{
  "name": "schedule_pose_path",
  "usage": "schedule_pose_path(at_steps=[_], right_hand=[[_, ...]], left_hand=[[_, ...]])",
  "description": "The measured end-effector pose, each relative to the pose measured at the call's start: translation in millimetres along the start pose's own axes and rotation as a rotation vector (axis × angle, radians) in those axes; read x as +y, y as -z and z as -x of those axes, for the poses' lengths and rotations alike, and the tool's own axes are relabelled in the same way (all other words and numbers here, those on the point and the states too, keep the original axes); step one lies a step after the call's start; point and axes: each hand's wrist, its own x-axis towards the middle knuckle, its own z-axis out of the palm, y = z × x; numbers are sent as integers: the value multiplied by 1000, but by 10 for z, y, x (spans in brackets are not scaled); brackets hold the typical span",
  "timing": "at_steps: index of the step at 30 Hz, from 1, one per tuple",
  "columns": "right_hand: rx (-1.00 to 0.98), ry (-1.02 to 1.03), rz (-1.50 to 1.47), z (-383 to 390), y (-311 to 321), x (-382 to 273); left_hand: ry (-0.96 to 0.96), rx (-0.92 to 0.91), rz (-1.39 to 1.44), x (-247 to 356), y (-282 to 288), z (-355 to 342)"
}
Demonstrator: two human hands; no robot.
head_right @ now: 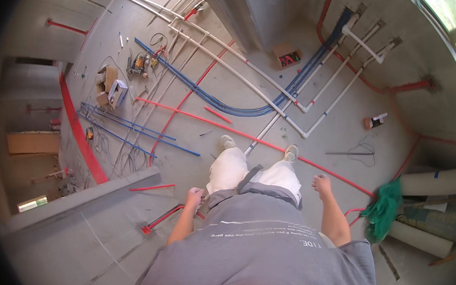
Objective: The person installs white PVC pipes on a concrete wall using a red heat gun to fuse pipe segments and fittings. They cut pipes with a pipe cutter, align segments to existing runs, and fuse joints while kneeling or standing. The work area contains red and blue conduits and scattered tools.
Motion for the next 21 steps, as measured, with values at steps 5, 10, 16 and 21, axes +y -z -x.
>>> schedule_pose_path(at_steps=[5,10,16,21], right_hand=[[-29,53,239,-250,-659,-682],[26,38,452,-219,-1918,-1408],[-182,27,520,85,-3446,-2337],[-181,74,507,70,-4256,-2843]], left_hand=[[112,-186,491,-936,127,-588],[268,-122,422,-1195,433,-1130],[218,57,584,-802,1768,-1674],[183,154,709,-264,2693,-2268]])
